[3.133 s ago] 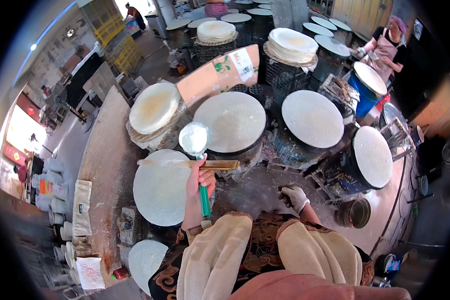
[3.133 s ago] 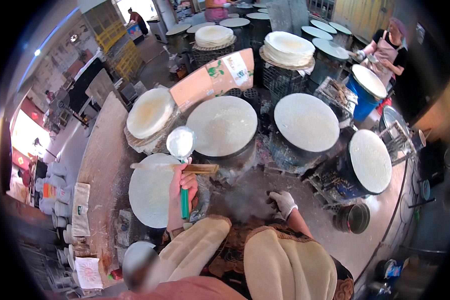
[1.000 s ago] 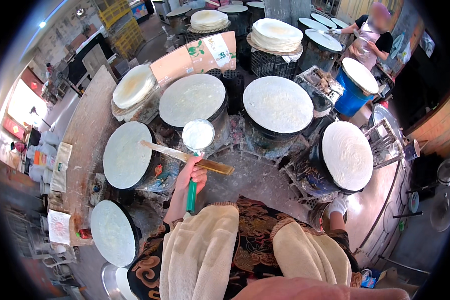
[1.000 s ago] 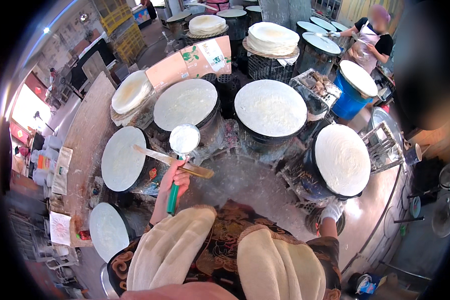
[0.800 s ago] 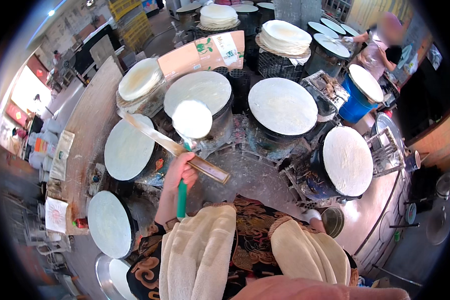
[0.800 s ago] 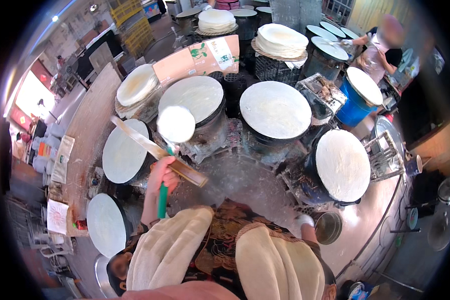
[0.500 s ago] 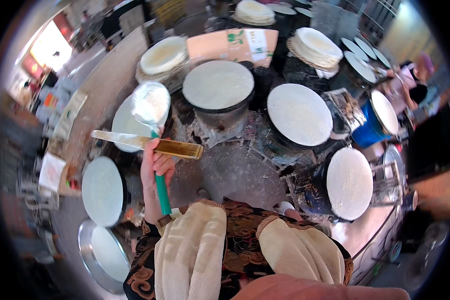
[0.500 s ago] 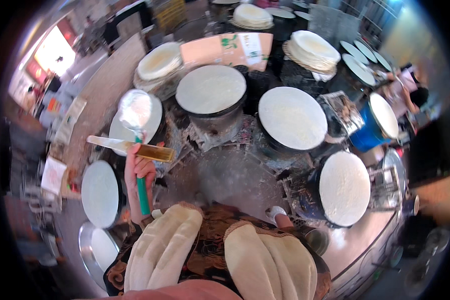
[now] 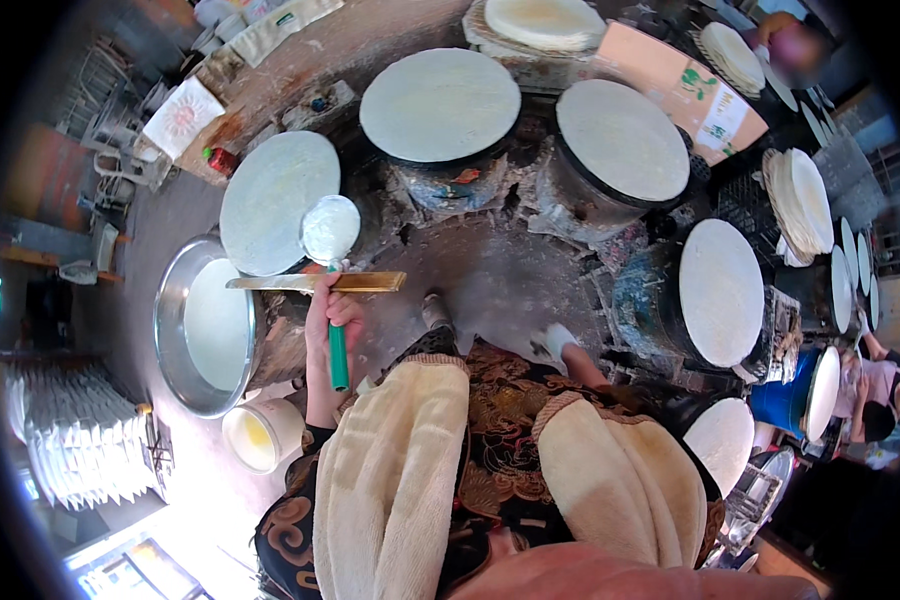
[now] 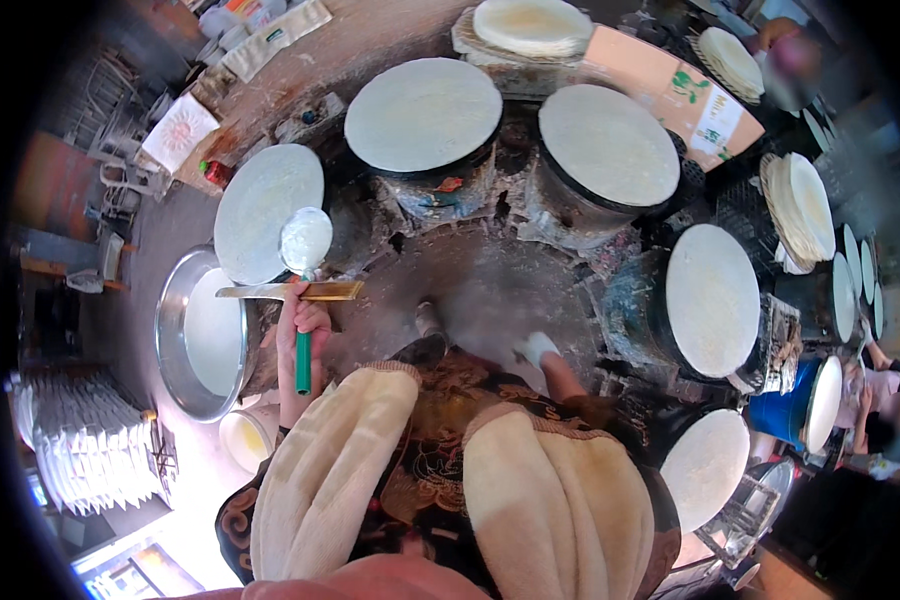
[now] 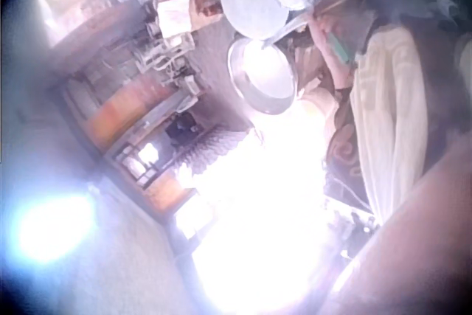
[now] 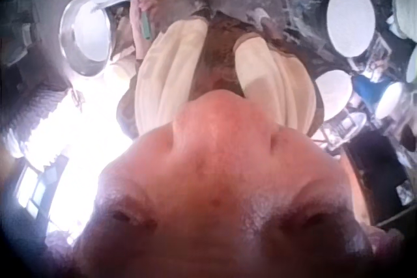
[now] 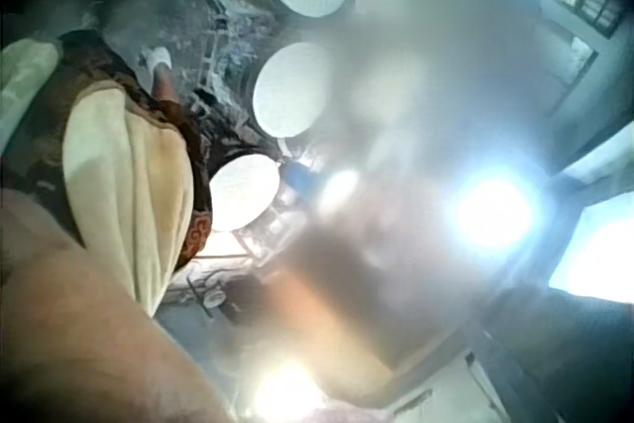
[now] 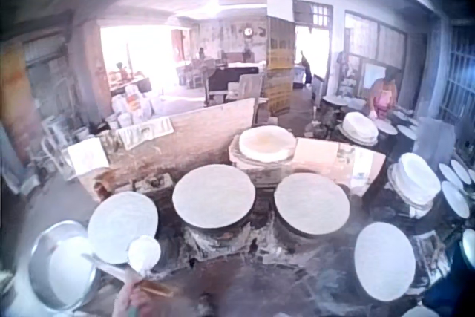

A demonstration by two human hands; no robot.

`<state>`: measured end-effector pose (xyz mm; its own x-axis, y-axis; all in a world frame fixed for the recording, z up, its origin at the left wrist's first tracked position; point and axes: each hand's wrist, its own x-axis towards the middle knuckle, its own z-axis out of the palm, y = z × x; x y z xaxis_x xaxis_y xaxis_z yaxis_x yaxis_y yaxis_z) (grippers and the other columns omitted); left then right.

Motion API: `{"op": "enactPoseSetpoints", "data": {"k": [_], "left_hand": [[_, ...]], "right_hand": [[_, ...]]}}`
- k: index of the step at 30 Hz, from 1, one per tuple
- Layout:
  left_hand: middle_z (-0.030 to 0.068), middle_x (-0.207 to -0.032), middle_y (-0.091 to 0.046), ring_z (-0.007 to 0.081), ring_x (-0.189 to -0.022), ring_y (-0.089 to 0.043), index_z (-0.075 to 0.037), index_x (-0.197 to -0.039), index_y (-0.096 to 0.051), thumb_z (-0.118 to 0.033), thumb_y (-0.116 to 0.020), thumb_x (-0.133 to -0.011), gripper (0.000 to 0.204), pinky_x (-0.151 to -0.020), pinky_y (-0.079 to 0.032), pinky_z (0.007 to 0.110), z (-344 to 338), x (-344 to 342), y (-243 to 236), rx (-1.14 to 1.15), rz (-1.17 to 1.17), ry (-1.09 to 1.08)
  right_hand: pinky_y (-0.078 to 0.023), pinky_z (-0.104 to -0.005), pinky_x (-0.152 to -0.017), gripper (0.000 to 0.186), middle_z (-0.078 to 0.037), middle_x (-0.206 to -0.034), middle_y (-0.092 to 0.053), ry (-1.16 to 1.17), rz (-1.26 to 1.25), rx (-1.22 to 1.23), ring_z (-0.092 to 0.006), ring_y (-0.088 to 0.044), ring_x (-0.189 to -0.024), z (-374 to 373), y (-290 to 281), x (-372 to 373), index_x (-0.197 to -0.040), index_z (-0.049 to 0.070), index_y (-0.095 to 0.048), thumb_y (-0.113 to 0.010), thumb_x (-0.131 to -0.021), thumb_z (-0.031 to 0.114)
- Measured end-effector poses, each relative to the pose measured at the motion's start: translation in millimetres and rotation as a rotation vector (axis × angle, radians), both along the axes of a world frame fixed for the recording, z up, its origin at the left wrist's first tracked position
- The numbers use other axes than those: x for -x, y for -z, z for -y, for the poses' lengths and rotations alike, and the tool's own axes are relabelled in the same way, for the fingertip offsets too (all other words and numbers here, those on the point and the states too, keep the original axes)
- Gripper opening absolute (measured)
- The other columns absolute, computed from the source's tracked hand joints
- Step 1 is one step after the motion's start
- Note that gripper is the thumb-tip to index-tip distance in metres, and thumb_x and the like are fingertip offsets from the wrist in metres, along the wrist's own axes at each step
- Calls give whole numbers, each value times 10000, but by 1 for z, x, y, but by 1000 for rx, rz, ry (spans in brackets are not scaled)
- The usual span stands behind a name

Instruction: The person ladles batter onto a hot griddle and spreads it into a thin circle using a wooden tool. They then flip the crepe and stack it with others. The process is repeated continuously throughout the clip.

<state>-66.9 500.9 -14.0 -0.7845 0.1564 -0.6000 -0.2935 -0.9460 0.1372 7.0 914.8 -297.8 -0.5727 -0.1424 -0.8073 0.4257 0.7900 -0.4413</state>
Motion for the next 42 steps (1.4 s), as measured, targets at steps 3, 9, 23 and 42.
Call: {"op": "enactPoseSetpoints", "data": {"k": [3, 9, 23, 42], "left_hand": [[-53, -470, -372, 47, -321, -347, -93, -658, -455, -101, -569, -878, 247, -280, -329, 195, 32, 11, -7, 57, -39, -100], [-34, -518, -367, 69, -374, -383, -21, -769, -468, -111, -466, -931, 185, -320, -361, 206, 96, 34, -13, -125, -296, -192], [-40, -491, -349, 54, -344, -356, 2, -771, -477, -129, -456, -951, 223, -299, -348, 197, 137, -4, -18, -22, -247, -699], [-52, -447, -345, 60, -318, -357, -82, -683, -435, -129, -457, -948, 270, -272, -346, 196, 59, -84, -20, -2, -61, -898]], "right_hand": [[-482, -344, -639, 197, -121, -681, -639, 168, -221, 362, -250, -629, -650, 77, -55, 86, -777, 104, -677, -559, -804, 259], [-382, -282, -406, 357, -42, -657, -585, 870, -258, 383, -160, -528, -508, 168, -109, 254, -775, 65, -606, -535, -875, 401], [-410, -510, -868, 581, -105, -1166, -538, 1409, -132, 468, -281, -486, -1094, 91, -141, 421, -1184, 105, -486, -410, -838, 565], [-426, -265, -468, 114, -48, -674, -583, 963, 849, 915, -158, -526, -534, 456, -70, 238, -822, 68, -566, -487, -873, 133]]}}
